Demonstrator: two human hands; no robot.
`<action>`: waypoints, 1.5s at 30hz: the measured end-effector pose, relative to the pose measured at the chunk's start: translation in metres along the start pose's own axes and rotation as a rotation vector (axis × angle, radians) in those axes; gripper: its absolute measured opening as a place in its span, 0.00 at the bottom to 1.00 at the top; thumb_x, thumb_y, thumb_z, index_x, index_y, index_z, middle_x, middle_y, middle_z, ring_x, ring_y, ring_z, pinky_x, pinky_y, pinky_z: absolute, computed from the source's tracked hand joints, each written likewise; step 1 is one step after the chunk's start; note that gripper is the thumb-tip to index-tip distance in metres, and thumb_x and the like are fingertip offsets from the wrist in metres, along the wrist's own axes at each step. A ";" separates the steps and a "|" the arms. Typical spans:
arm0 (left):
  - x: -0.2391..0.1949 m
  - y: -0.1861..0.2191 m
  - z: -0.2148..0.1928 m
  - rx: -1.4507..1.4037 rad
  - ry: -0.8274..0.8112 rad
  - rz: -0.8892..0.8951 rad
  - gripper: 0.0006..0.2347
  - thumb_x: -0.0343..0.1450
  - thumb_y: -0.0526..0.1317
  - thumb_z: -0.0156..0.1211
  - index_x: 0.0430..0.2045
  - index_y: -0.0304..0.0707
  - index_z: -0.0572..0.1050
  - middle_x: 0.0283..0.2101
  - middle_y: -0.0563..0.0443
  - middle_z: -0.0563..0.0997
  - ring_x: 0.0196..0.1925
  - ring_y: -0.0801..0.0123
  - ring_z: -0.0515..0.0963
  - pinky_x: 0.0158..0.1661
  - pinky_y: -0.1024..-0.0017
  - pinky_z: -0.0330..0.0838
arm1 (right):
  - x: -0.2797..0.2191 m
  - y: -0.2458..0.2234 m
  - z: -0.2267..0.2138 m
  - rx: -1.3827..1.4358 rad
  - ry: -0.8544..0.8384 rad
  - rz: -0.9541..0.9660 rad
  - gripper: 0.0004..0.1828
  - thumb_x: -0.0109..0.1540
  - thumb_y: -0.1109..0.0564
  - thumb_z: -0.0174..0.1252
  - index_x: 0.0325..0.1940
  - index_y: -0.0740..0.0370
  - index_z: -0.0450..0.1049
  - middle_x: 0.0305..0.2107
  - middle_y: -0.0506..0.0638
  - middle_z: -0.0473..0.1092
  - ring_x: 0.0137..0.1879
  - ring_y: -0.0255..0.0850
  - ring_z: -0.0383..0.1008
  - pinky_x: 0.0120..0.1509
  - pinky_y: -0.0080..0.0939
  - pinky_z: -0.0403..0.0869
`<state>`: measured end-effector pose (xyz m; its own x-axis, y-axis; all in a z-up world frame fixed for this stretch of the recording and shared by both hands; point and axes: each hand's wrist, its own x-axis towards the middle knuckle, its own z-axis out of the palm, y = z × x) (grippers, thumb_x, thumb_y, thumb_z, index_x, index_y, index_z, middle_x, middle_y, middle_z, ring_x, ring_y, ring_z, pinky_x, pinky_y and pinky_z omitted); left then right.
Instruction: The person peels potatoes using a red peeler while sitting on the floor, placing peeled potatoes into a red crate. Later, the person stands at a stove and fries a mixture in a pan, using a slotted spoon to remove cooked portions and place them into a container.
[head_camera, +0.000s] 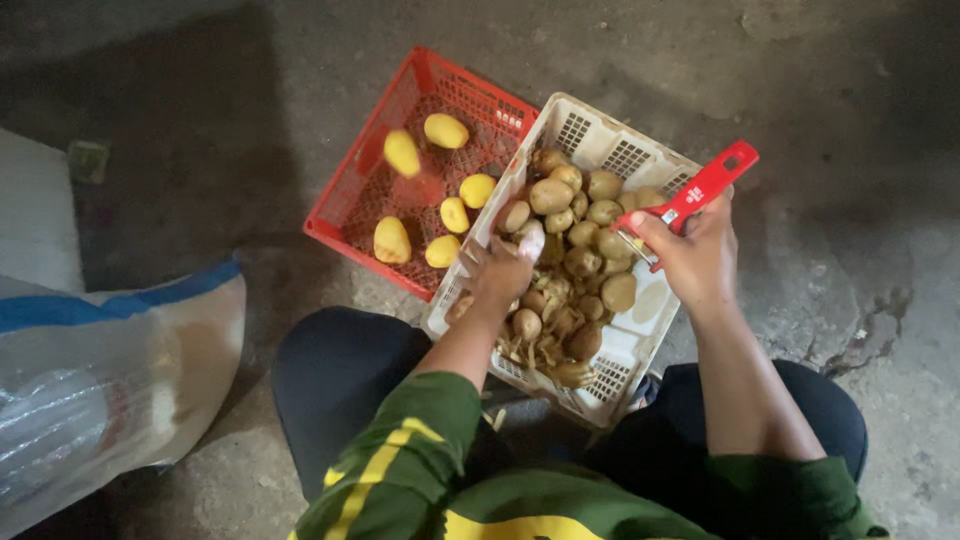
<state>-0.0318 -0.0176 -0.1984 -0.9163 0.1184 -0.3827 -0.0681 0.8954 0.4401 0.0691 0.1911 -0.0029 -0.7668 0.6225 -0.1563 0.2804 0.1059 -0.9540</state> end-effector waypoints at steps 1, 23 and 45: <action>-0.002 0.002 -0.004 0.079 -0.110 0.037 0.28 0.70 0.53 0.56 0.58 0.28 0.67 0.72 0.25 0.50 0.71 0.20 0.46 0.61 0.25 0.36 | -0.001 0.000 -0.001 0.009 0.013 0.032 0.31 0.59 0.62 0.69 0.58 0.66 0.58 0.41 0.51 0.75 0.41 0.35 0.78 0.36 0.35 0.75; 0.023 -0.081 0.110 0.885 -0.609 0.595 0.12 0.74 0.42 0.50 0.46 0.52 0.80 0.54 0.54 0.77 0.62 0.56 0.70 0.53 0.44 0.66 | -0.003 -0.020 0.015 -0.390 0.027 0.294 0.32 0.48 0.44 0.75 0.45 0.59 0.66 0.24 0.48 0.72 0.30 0.36 0.72 0.36 0.41 0.73; -0.041 0.109 -0.080 -1.165 -1.020 -0.218 0.15 0.75 0.53 0.48 0.44 0.47 0.78 0.42 0.48 0.81 0.42 0.57 0.77 0.37 0.54 0.72 | -0.023 -0.029 -0.017 0.205 0.024 -0.146 0.28 0.56 0.62 0.70 0.53 0.63 0.61 0.36 0.47 0.76 0.40 0.33 0.77 0.45 0.36 0.77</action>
<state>-0.0332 0.0407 -0.0694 -0.2365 0.6978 -0.6761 -0.8575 0.1773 0.4830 0.0881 0.1868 0.0327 -0.7762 0.6305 -0.0092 0.0430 0.0384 -0.9983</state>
